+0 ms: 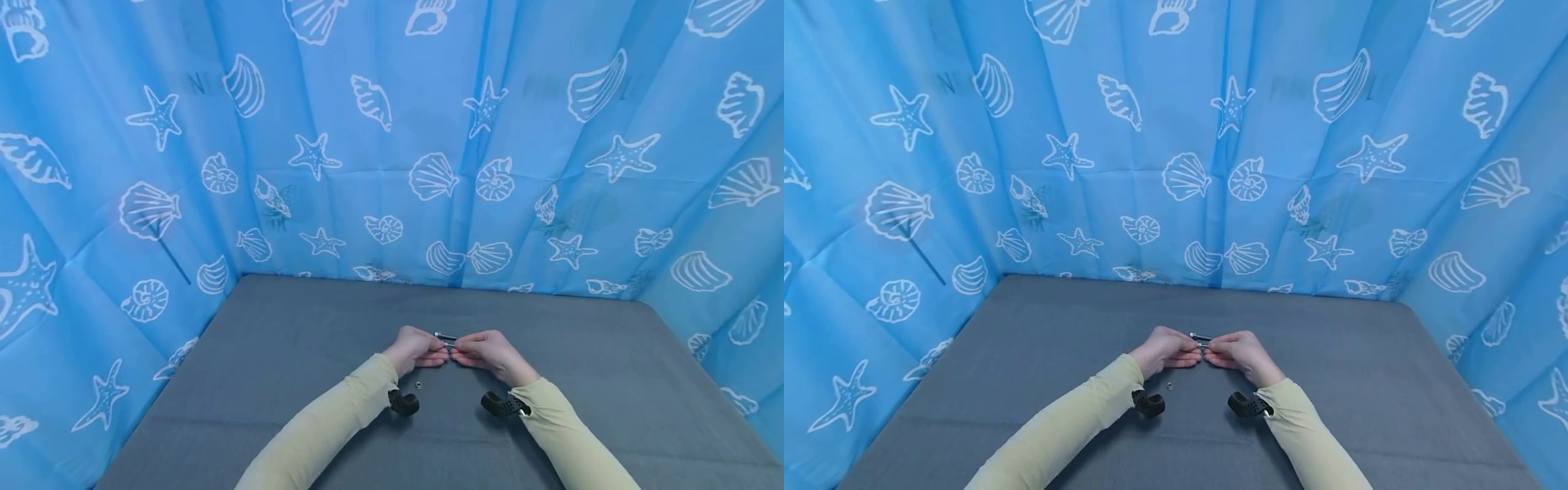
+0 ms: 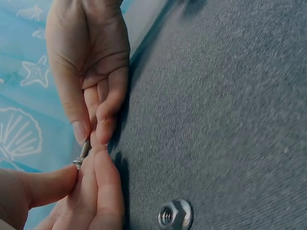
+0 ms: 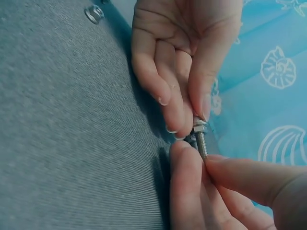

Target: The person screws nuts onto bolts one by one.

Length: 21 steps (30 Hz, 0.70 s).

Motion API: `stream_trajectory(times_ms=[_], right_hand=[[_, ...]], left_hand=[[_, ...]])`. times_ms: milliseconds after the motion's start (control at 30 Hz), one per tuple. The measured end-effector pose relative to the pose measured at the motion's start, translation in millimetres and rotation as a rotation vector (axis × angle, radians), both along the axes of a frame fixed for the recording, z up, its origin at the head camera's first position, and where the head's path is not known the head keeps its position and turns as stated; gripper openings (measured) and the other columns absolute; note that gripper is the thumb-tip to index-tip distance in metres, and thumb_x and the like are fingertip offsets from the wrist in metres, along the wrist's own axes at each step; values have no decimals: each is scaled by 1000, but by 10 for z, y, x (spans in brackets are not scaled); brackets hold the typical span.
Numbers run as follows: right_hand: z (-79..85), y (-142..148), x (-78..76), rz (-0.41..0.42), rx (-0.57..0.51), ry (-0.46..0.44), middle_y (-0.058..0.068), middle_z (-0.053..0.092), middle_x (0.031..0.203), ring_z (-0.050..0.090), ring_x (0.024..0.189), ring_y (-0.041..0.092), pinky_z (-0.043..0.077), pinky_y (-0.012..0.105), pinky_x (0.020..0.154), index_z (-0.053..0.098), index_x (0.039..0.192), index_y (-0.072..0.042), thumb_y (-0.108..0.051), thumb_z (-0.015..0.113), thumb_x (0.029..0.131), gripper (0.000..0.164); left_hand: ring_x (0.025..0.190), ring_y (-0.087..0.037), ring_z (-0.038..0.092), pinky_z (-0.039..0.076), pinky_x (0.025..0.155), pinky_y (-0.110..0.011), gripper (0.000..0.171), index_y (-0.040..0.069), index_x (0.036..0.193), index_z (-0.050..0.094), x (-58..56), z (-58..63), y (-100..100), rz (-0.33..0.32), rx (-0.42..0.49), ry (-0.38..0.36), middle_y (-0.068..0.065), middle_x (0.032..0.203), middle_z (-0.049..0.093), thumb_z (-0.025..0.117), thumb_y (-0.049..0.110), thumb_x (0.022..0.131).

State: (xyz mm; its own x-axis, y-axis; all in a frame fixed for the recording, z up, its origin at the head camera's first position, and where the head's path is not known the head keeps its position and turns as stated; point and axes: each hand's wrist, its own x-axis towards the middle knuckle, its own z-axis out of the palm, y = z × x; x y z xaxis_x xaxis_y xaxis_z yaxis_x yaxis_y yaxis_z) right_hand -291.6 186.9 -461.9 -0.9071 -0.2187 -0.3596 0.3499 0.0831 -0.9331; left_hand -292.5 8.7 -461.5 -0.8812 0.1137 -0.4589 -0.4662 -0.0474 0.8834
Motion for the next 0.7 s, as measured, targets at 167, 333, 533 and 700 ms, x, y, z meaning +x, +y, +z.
stream_trajectory(times_ms=[167, 333, 533, 700], right_hand=[[-42, 7, -84, -17, -14, -64, 15, 70, 87, 70, 77, 17, 57, 29, 72, 56, 115, 16, 1, 57, 94, 26], [-10, 1, -121, -42, 4, -115, 16, 71, 85, 70, 76, 18, 57, 29, 72, 58, 115, 15, 1, 58, 93, 25], [55, -37, -115, -30, 51, -116, 15, 70, 83, 70, 75, 17, 57, 29, 72, 59, 112, 16, 1, 57, 93, 24], [89, -80, -105, -26, 85, -96, 13, 70, 79, 69, 72, 16, 58, 28, 69, 61, 109, 16, 1, 57, 93, 22]], left_hand=[[70, -19, 71, 58, 68, -31, 5, -5, 90, 69, -56, 11, 1, 3, 6, -51, -17, 84, 71, 65, -4, 88], [70, -19, 71, 58, 69, -30, 6, -7, 90, 68, -88, 18, -5, -2, 42, -106, -17, 83, 71, 63, -6, 88], [71, -20, 71, 58, 69, -30, 6, -8, 90, 67, -103, 28, -21, -18, 57, -123, -18, 83, 71, 62, -6, 89], [70, -21, 71, 58, 69, -31, 6, -10, 92, 65, -119, 14, -33, -14, 65, -125, -18, 84, 71, 62, -7, 88]])
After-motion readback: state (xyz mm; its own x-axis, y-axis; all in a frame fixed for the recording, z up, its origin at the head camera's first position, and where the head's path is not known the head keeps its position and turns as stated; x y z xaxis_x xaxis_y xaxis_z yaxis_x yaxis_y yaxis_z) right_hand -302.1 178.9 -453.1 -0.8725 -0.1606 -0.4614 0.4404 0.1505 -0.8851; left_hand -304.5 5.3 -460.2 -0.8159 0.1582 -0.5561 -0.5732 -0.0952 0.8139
